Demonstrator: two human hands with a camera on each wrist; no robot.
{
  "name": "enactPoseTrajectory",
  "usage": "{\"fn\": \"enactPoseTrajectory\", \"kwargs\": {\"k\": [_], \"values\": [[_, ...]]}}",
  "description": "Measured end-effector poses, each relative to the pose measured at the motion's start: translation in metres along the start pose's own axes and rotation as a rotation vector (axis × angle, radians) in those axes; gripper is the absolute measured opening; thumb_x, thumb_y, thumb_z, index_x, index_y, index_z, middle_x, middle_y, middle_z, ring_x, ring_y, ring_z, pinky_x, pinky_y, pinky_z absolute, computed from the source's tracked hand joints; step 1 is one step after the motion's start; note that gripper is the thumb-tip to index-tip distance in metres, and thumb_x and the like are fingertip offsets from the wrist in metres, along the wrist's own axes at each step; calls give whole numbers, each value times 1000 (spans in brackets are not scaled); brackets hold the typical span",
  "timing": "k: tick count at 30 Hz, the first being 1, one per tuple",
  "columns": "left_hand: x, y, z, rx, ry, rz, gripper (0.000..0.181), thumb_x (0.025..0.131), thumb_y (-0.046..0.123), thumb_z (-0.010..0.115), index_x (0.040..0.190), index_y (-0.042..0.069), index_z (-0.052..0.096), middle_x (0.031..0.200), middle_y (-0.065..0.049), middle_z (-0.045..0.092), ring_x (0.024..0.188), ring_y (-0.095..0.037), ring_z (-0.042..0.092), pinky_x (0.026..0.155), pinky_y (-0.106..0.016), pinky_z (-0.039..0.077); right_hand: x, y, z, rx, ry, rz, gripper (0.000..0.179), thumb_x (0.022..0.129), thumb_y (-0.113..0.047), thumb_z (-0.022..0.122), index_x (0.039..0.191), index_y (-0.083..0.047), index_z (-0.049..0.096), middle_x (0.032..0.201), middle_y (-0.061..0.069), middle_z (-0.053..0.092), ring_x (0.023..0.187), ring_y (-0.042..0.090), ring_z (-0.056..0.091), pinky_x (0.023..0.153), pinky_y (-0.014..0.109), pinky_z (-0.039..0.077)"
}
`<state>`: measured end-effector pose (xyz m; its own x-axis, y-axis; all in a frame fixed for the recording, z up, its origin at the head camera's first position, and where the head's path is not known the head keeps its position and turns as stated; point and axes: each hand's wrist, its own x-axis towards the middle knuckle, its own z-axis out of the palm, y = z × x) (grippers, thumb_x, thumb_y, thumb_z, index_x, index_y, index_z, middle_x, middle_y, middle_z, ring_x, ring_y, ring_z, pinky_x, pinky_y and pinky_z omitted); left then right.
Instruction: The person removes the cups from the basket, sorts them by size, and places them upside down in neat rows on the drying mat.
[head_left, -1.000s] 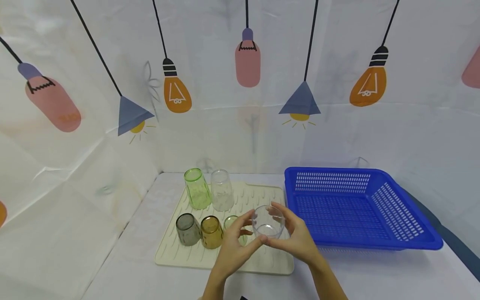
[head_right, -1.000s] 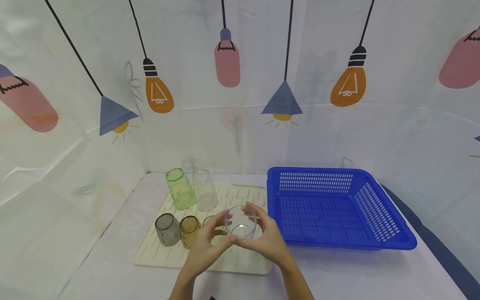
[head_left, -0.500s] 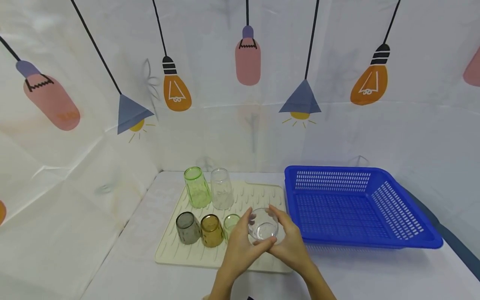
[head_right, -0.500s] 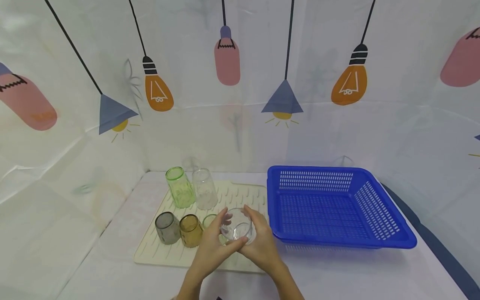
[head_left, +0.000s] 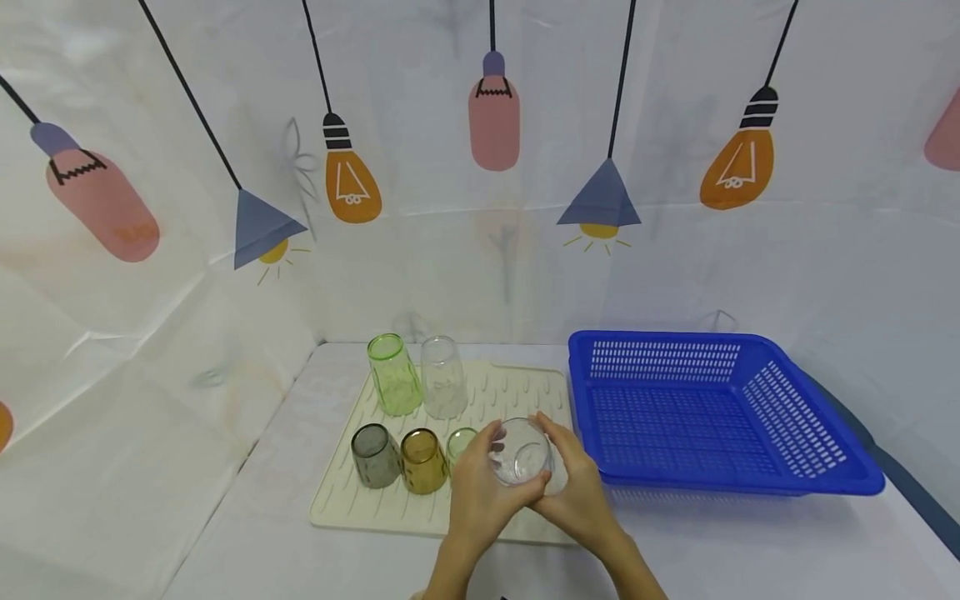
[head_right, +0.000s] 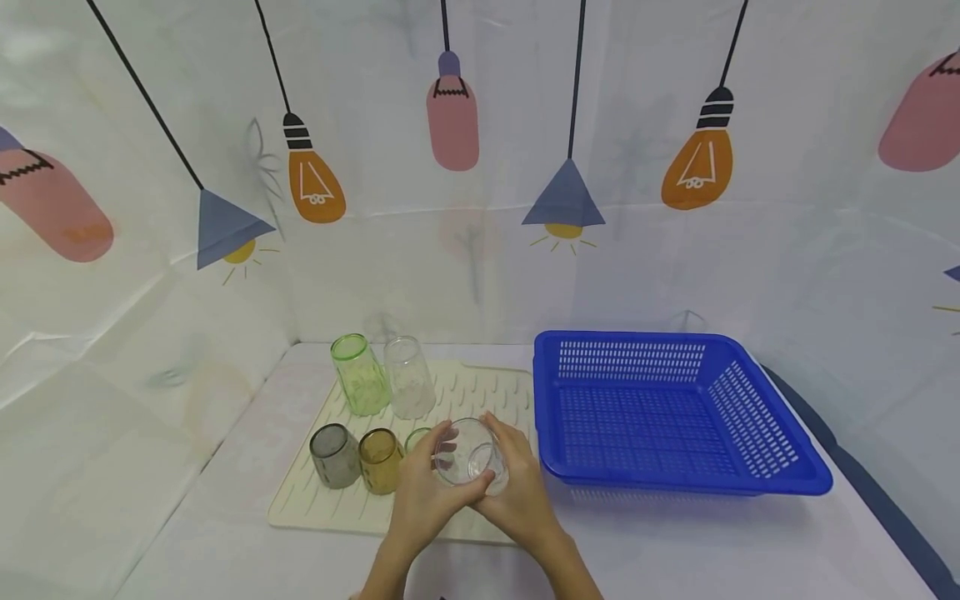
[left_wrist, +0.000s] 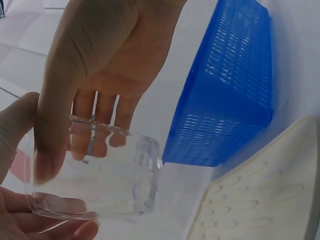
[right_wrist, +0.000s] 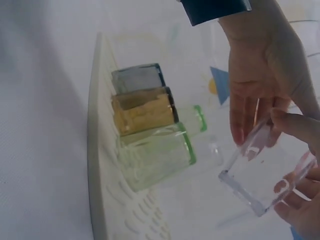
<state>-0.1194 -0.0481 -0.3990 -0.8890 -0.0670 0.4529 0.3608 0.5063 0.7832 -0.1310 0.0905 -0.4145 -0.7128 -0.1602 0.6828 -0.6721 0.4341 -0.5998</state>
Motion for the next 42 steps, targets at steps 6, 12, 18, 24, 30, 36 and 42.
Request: {"fn": "enactPoseTrajectory", "kwargs": {"k": [6,12,18,24,30,36,42], "values": [[-3,-4,-2,-232,68,-101,70,66,24,85,122,-6,55,108,-10,65,93,-24,63,70,-30,55,-9,5,-9,167,-16,50,84,59,-2,87,132,7,46,128,23,55,122,23,50,101,16,37],[-5,-5,-7,-391,61,-156,65,71,14,82,124,-8,52,111,-16,63,93,-26,63,71,-31,57,-17,14,-14,346,-43,144,79,66,5,81,133,11,41,129,31,49,124,1,45,101,17,38],[-5,-5,-12,-532,2,-228,56,76,7,77,123,-9,52,112,-21,63,96,-30,64,77,-27,55,-22,14,-14,535,-31,262,73,70,14,73,132,19,35,130,40,41,120,0,48,99,17,40],[-4,-5,-11,-710,-96,-353,52,81,4,69,126,-13,47,116,-27,59,95,-15,65,80,-22,53,-26,11,-5,884,-40,455,72,84,4,64,138,20,20,140,31,35,120,6,51,99,22,42],[-5,-4,-8,-761,-168,-356,59,83,6,68,130,-17,41,118,-27,57,101,-18,64,83,-23,53,-27,11,4,1209,-26,375,47,95,-3,52,137,3,31,133,4,52,122,13,51,105,26,38],[-8,-11,-13,-703,-280,-276,66,84,12,70,134,-15,37,127,-29,52,110,-32,59,88,-24,51,-24,10,-2,1137,32,385,35,94,-1,51,128,-7,44,126,4,57,117,13,54,101,22,41],[-18,-22,-24,-611,-272,-183,55,86,5,67,131,-16,42,124,-29,55,108,-36,59,87,-26,52,-20,14,-14,1055,85,422,36,94,1,49,129,-2,41,126,9,58,116,15,55,99,25,44]]}}
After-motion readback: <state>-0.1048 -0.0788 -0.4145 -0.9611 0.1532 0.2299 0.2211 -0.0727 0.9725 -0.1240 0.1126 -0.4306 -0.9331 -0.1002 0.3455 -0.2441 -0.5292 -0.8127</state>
